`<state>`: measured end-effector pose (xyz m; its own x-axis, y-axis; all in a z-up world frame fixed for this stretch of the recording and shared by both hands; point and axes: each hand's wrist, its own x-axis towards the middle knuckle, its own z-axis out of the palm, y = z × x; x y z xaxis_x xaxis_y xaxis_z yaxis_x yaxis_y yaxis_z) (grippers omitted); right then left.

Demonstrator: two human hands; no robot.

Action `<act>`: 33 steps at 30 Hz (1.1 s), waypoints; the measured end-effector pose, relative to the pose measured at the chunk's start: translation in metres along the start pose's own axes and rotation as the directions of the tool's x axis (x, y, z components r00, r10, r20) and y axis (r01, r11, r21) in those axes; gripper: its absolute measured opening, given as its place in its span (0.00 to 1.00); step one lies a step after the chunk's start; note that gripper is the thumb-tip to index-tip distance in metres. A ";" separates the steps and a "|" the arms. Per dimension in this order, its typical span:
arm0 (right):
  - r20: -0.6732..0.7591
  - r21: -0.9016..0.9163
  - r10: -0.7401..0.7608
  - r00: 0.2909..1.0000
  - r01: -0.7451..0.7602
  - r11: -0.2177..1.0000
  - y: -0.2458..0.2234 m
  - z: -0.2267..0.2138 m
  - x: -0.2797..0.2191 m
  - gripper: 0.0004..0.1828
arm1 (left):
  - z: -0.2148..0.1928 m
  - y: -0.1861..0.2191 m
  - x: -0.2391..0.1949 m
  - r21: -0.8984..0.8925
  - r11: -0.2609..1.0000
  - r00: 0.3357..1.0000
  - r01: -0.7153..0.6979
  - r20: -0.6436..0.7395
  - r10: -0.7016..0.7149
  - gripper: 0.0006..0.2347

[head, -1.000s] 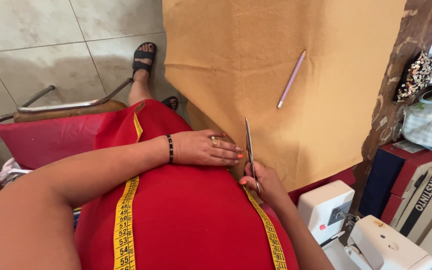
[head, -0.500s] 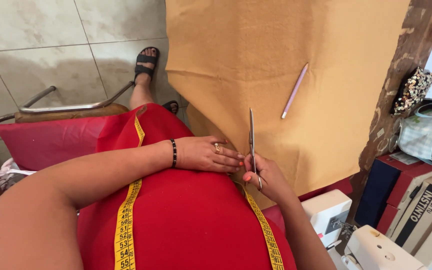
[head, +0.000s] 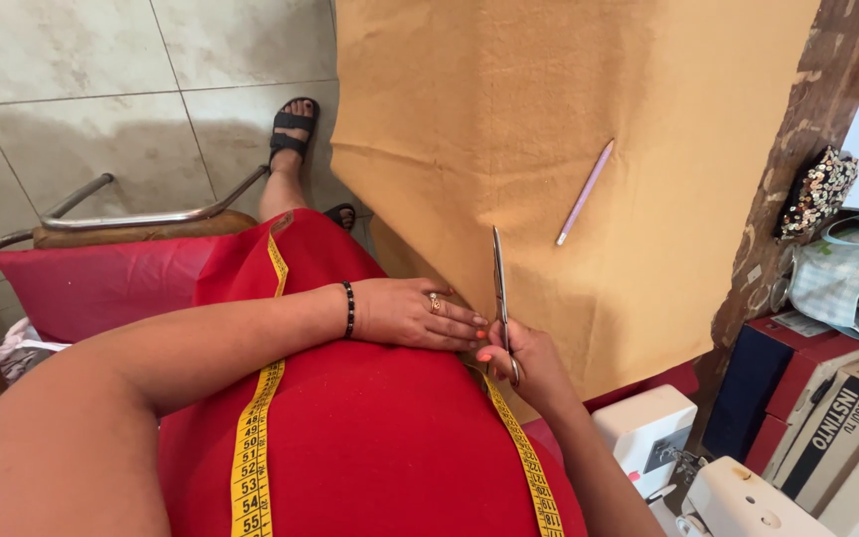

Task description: The person measures, marks, and cuts a piece of brown fabric on a workbench in a sewing facility.

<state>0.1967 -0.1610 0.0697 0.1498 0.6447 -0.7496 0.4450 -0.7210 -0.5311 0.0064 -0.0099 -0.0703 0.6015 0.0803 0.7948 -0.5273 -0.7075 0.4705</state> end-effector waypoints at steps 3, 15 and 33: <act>0.004 0.028 -0.020 1.000 0.020 0.999 0.009 0.002 0.001 0.24 | 0.002 -0.003 0.002 -0.049 0.999 1.000 -0.014 -0.021 0.013 0.17; 0.053 -0.002 -0.062 0.997 0.062 0.998 -0.030 -0.024 0.031 0.33 | -0.028 -0.007 0.025 -0.131 0.990 0.998 -0.041 -0.051 0.035 0.13; 0.034 0.007 -0.091 0.995 0.090 0.996 -0.032 -0.026 0.040 0.25 | -0.026 -0.009 0.025 -0.067 0.997 0.999 -0.037 -0.023 0.036 0.12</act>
<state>0.2115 -0.1059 0.0669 0.0789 0.6983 -0.7114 0.4501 -0.6617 -0.5996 0.0106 0.0169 -0.0444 0.5683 0.0711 0.8197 -0.5885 -0.6611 0.4654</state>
